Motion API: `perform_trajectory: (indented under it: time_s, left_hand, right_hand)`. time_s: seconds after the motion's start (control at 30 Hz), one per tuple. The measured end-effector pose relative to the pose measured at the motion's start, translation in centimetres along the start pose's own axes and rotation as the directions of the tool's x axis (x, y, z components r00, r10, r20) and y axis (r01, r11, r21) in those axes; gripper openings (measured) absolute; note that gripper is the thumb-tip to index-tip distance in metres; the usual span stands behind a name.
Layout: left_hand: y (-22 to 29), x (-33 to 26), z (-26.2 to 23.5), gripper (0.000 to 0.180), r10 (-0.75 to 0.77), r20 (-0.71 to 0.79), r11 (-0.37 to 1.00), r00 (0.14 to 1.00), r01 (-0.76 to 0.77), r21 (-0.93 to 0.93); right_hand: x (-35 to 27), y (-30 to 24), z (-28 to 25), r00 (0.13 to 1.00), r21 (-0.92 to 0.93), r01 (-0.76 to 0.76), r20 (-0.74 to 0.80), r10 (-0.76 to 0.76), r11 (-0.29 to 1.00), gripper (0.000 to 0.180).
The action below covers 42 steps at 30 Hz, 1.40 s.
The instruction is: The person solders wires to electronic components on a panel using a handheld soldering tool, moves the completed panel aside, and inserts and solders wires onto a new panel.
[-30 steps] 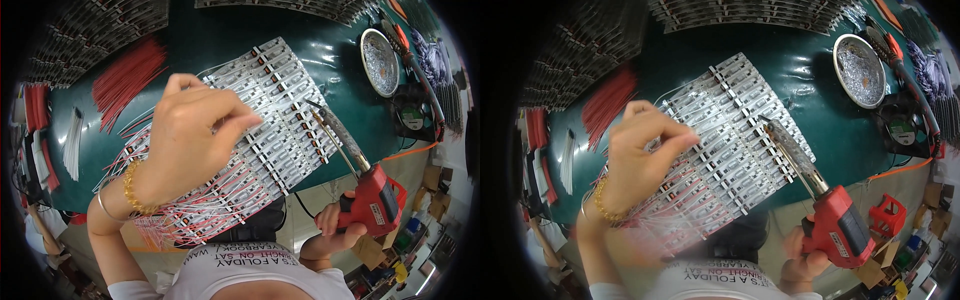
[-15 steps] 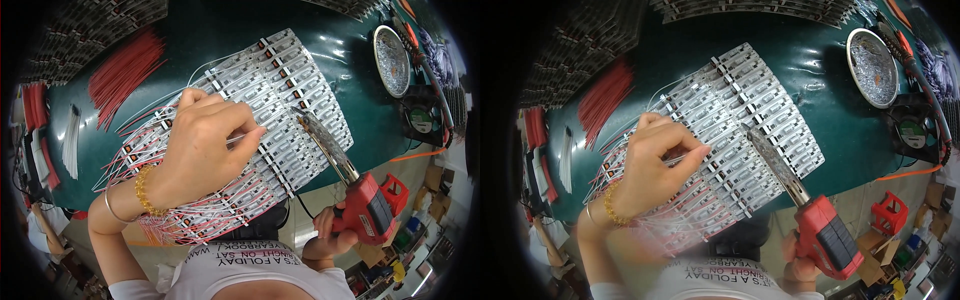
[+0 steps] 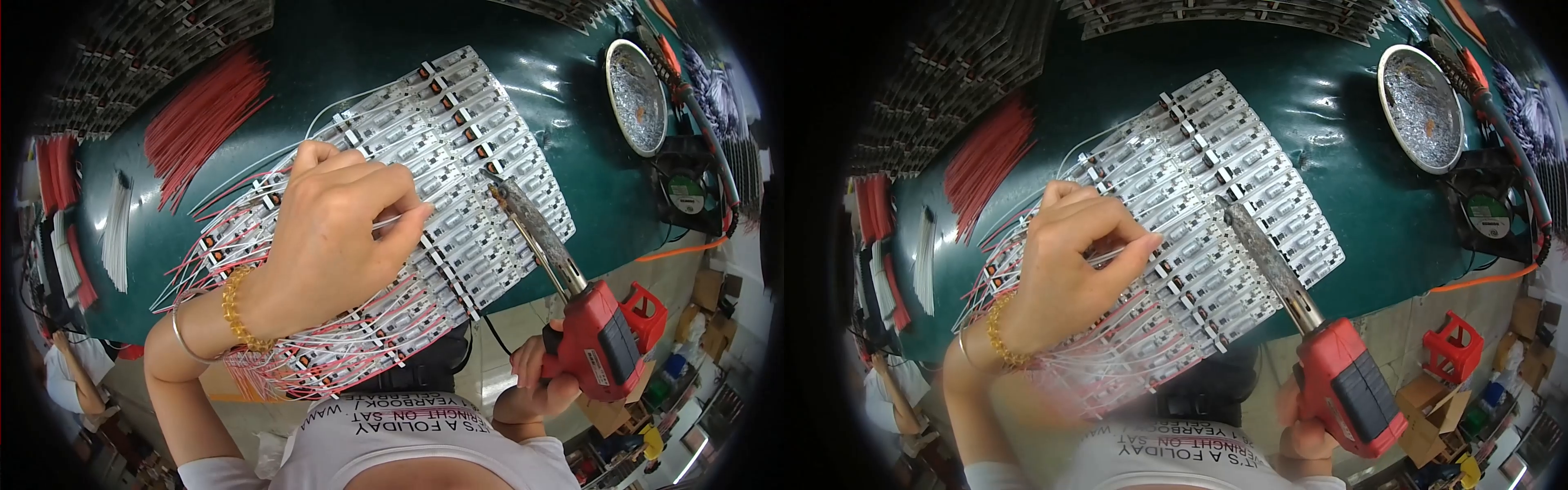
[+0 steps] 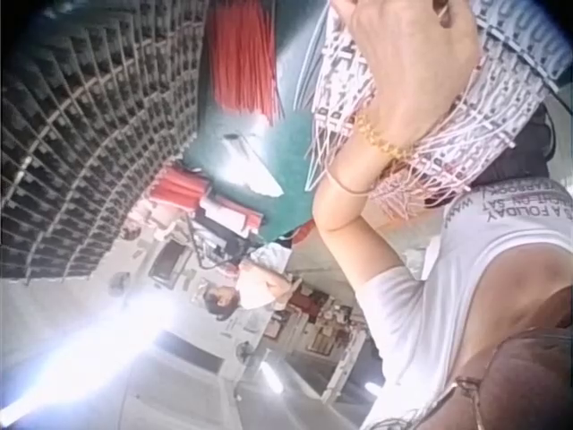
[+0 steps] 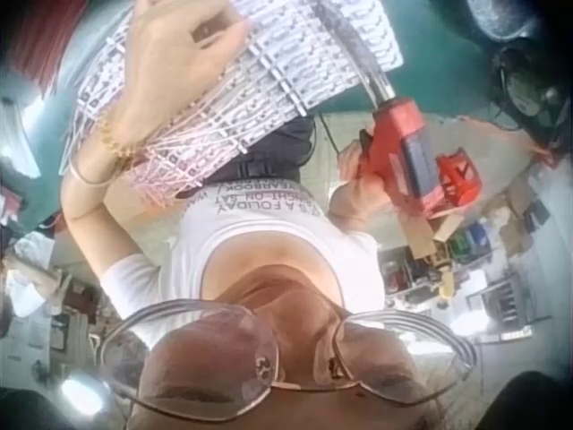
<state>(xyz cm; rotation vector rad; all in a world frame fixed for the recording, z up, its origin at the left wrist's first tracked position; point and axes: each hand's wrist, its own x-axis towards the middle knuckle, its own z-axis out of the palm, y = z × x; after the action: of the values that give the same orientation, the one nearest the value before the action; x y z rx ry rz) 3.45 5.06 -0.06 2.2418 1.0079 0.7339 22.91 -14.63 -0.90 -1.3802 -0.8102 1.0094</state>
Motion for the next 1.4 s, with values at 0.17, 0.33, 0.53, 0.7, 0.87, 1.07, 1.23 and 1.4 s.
perform_trajectory:
  time_s: [0.17,0.33,0.53,0.7,0.87,1.07,1.23,1.4]
  left_hand:
    - [-0.1,-0.1,0.3,0.012,0.03,-0.015,0.999,0.999,-0.03,0.022]
    - [-0.1,-0.2,1.1,0.008,0.123,-0.133,0.992,0.984,-0.116,0.055]
    - [0.2,-0.3,0.1,0.007,0.151,-0.109,0.984,0.982,-0.139,0.115]
    - [1.1,-0.5,-5.2,0.006,0.01,0.078,0.98,0.997,-0.025,0.199]
    - [2.6,-1.7,-13.3,0.003,-0.383,-0.301,0.914,0.873,0.405,0.012]
    - [1.6,-0.3,-2.8,0.009,0.03,-0.002,0.998,1.0,-0.03,0.046]
    - [1.0,-0.6,0.6,0.011,0.065,-0.006,0.997,0.998,-0.065,0.042]
    - [0.8,-0.3,0.9,0.012,0.085,0.008,0.995,0.996,-0.086,0.06]
  right_hand:
    - [-0.2,0.3,-0.2,0.999,0.004,0.039,-0.018,-0.038,0.999,0.082]
    - [-0.2,0.2,-0.1,0.998,0.067,0.056,-0.016,-0.055,0.996,0.081]
    - [-0.2,-0.2,0.2,0.999,0.13,0.04,0.0,-0.04,0.991,0.077]
    - [-0.5,0.3,-0.9,0.998,0.17,0.057,-0.023,-0.054,0.984,0.076]
    - [-0.5,-0.6,-1.4,0.999,0.29,-0.01,0.051,-0.005,0.957,0.077]
    - [-0.6,-0.4,-0.8,1.0,0.216,-0.005,0.022,0.001,0.976,0.082]
    - [-1.3,-0.2,-1.1,0.999,0.153,-0.027,-0.018,0.03,0.988,0.088]
    - [-1.4,0.5,-1.9,1.0,-0.024,-0.008,0.022,0.008,1.0,0.089]
